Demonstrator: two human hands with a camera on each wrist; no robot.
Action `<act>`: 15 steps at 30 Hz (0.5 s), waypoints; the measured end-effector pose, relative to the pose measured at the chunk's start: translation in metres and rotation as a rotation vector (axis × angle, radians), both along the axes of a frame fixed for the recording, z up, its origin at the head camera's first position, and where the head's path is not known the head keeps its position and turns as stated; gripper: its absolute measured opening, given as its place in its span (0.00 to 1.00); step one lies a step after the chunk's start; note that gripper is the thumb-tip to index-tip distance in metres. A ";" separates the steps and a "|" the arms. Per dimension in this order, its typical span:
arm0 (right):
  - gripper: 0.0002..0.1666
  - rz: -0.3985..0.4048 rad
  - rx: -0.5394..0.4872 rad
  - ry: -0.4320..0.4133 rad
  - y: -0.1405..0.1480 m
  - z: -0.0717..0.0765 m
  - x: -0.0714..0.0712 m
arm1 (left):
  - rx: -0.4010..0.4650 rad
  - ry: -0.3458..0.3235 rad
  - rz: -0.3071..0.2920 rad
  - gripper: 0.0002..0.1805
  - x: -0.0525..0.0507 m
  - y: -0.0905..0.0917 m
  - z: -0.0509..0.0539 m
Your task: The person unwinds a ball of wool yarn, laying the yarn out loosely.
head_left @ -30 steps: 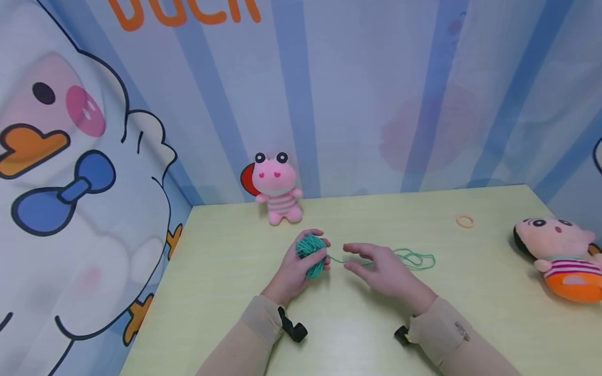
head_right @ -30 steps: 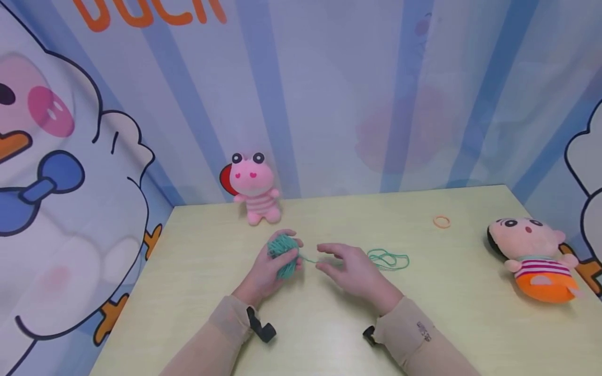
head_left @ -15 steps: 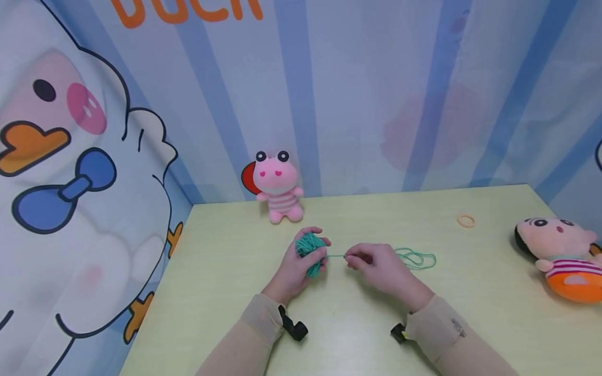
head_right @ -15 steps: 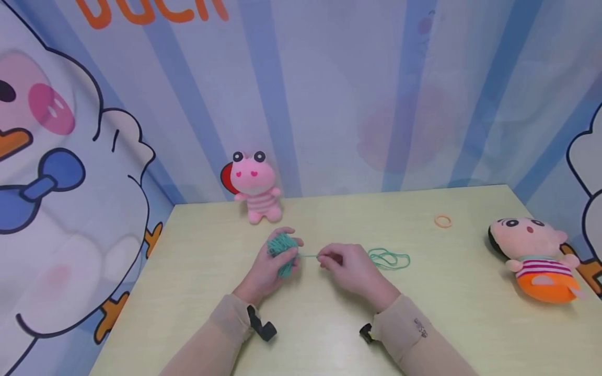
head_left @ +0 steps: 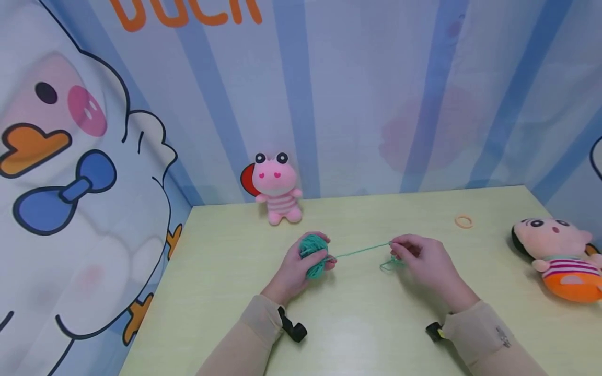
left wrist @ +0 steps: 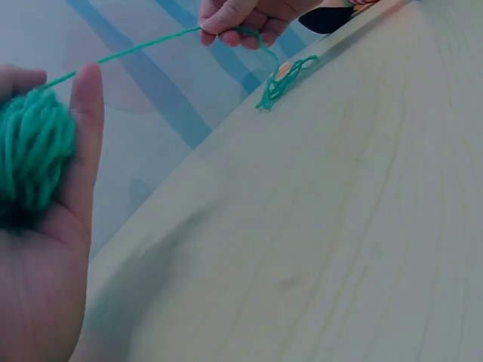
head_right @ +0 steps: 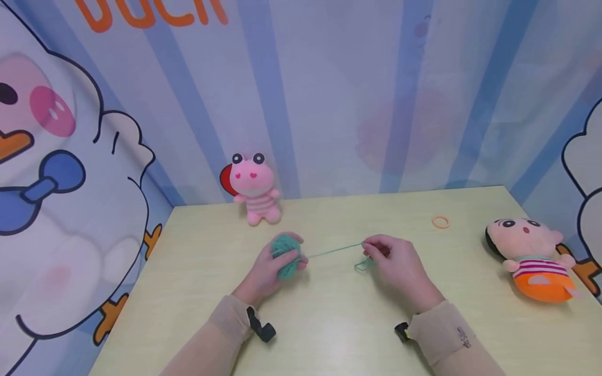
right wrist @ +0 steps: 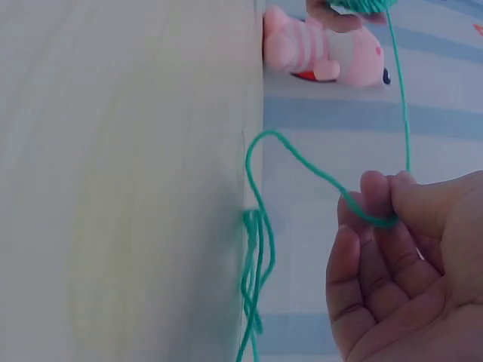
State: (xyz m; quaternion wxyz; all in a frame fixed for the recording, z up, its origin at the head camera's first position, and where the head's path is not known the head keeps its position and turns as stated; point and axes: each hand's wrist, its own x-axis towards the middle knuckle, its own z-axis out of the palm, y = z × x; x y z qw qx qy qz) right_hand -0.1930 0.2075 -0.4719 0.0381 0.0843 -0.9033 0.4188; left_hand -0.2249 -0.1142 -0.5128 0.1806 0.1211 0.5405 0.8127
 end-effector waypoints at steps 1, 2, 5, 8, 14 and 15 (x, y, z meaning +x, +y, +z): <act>0.15 -0.014 0.014 0.004 0.005 0.000 0.000 | -0.015 0.008 0.021 0.19 0.000 0.000 -0.001; 0.15 -0.027 0.027 0.011 0.009 -0.001 0.000 | -0.028 0.012 0.041 0.17 0.000 -0.001 -0.001; 0.16 -0.062 0.071 0.022 0.022 -0.004 -0.001 | -0.072 0.046 0.102 0.17 -0.001 -0.002 -0.003; 0.16 -0.092 0.105 0.027 0.032 -0.008 -0.002 | -0.117 0.075 0.149 0.20 -0.002 -0.003 -0.004; 0.18 -0.153 0.146 -0.014 0.049 -0.014 -0.003 | 0.025 0.053 0.063 0.16 0.000 -0.003 0.000; 0.19 -0.164 0.155 -0.026 0.051 -0.015 -0.003 | 0.060 0.028 0.031 0.15 0.000 -0.003 0.002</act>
